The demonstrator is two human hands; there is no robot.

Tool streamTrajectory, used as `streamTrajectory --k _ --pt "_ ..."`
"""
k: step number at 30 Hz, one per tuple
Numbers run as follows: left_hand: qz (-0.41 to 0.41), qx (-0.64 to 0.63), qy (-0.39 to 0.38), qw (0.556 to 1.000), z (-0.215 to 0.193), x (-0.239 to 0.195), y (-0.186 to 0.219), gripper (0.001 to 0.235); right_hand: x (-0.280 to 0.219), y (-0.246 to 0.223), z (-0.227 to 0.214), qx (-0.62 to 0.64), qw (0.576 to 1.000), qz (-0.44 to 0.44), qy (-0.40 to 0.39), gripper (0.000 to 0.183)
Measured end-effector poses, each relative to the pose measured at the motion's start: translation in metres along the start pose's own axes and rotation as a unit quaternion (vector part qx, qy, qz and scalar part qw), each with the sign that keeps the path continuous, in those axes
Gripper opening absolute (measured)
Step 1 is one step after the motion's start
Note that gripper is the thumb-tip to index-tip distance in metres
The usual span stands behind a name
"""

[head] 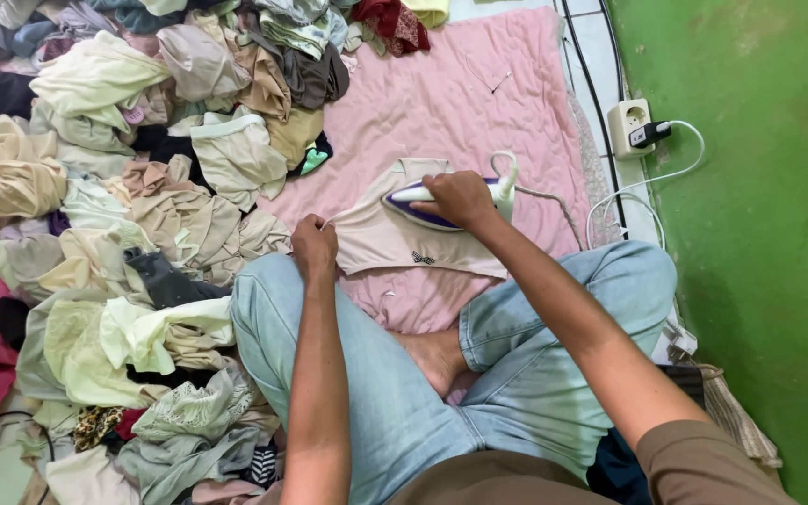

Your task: A person sits on the floor and irons small pieces of clothing from a large pile using a steam iron.

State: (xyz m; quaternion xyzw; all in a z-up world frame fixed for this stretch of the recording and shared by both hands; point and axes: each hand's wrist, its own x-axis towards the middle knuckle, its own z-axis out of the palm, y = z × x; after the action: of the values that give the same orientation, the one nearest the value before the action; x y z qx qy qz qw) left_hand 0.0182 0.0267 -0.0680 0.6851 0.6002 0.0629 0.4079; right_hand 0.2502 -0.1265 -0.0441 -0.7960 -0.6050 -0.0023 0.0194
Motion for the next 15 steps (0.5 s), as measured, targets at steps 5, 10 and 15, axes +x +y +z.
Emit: streamTrajectory --k 5,10,15 --pt "0.015 0.005 0.011 1.000 0.015 0.018 -0.009 0.019 -0.002 -0.005 0.006 0.003 0.998 0.053 0.040 0.047" --pt "0.134 -0.005 -0.009 0.991 0.045 0.041 -0.005 0.026 -0.001 -0.010 0.002 -0.008 0.998 -0.063 -0.002 0.049" --pt "0.157 0.051 0.110 0.980 0.068 0.073 -0.020 0.013 0.000 -0.018 0.001 0.027 0.991 0.122 0.043 0.049"
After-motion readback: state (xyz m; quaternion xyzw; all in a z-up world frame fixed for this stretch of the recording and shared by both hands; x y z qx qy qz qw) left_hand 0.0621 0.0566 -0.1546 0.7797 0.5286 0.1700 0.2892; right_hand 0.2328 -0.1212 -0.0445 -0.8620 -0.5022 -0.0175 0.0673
